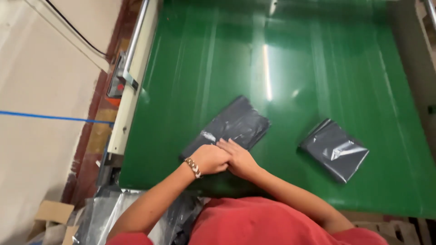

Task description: Folding black plastic bags and inserting them into clear plastic packaging sleeves at a workstation

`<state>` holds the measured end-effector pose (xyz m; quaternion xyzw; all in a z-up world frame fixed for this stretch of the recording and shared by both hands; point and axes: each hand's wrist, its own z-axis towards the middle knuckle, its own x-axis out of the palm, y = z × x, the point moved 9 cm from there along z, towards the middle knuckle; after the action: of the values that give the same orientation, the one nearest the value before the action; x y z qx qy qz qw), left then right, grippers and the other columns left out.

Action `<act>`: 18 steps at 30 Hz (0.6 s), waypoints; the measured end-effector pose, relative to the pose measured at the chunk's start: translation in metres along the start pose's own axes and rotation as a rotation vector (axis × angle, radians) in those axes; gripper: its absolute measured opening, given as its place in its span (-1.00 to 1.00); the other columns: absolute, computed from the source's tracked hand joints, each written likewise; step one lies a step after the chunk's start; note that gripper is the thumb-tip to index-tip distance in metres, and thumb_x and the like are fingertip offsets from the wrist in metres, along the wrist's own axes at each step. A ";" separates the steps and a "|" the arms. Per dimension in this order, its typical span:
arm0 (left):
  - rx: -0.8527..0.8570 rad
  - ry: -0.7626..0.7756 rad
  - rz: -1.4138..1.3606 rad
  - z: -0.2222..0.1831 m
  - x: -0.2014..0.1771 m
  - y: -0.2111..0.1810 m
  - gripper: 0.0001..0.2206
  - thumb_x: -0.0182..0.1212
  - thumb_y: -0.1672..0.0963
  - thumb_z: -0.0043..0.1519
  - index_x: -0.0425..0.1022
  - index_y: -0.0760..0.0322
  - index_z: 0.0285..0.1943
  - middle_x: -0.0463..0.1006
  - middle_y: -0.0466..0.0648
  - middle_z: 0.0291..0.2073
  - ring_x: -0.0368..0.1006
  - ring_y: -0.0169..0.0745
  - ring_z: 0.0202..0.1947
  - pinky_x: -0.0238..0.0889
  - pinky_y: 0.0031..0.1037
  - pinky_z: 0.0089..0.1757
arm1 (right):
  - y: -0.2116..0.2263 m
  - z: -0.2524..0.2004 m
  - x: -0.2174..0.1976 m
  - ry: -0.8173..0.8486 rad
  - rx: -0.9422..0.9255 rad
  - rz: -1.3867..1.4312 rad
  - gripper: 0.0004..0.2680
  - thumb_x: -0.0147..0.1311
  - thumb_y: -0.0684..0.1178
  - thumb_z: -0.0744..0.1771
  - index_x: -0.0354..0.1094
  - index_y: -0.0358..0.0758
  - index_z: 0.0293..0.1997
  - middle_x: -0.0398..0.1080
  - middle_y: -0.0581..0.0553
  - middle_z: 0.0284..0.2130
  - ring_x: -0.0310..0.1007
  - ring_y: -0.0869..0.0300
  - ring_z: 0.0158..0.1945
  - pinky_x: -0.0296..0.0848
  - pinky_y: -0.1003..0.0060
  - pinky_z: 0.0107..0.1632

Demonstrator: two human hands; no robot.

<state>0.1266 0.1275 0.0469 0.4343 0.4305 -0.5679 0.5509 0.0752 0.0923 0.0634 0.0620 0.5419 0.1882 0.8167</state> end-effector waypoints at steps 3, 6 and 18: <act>-0.205 0.364 -0.632 0.005 0.025 0.009 -0.59 -0.05 -0.27 0.18 0.60 -0.22 -0.25 0.60 -0.52 -0.06 0.54 -0.35 -0.02 0.42 -0.43 -0.07 | 0.028 -0.029 -0.034 0.092 0.034 0.338 -0.69 0.09 -0.13 0.21 0.49 0.03 0.04 0.41 -0.07 0.11 0.35 -0.02 0.24 0.23 -0.01 0.35; -0.083 0.509 -1.664 -0.007 0.076 0.019 -0.73 -0.08 0.34 0.22 0.37 0.49 0.09 0.56 0.24 0.01 0.50 0.14 0.08 0.38 -0.22 0.05 | 0.005 -0.071 -0.030 0.086 0.148 0.817 -0.76 0.08 -0.12 0.31 0.49 -0.20 0.07 0.50 -0.17 0.05 0.40 -0.04 0.23 0.16 -0.13 0.34; -0.910 0.039 -0.438 -0.024 0.048 0.069 -0.60 0.09 -0.24 0.21 0.35 -0.03 -0.34 0.52 -0.24 -0.45 0.57 -0.18 -0.31 0.45 -0.34 -0.28 | -0.121 -0.155 0.064 -0.212 1.369 1.524 -0.78 0.00 -0.07 0.39 0.24 -0.28 0.15 0.49 -0.32 -0.14 0.59 -0.18 -0.17 0.57 -0.20 -0.13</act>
<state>0.1950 0.1375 -0.0066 0.0600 0.7256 -0.4169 0.5441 -0.0145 -0.0110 -0.0917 0.8577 0.2749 0.3005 0.3137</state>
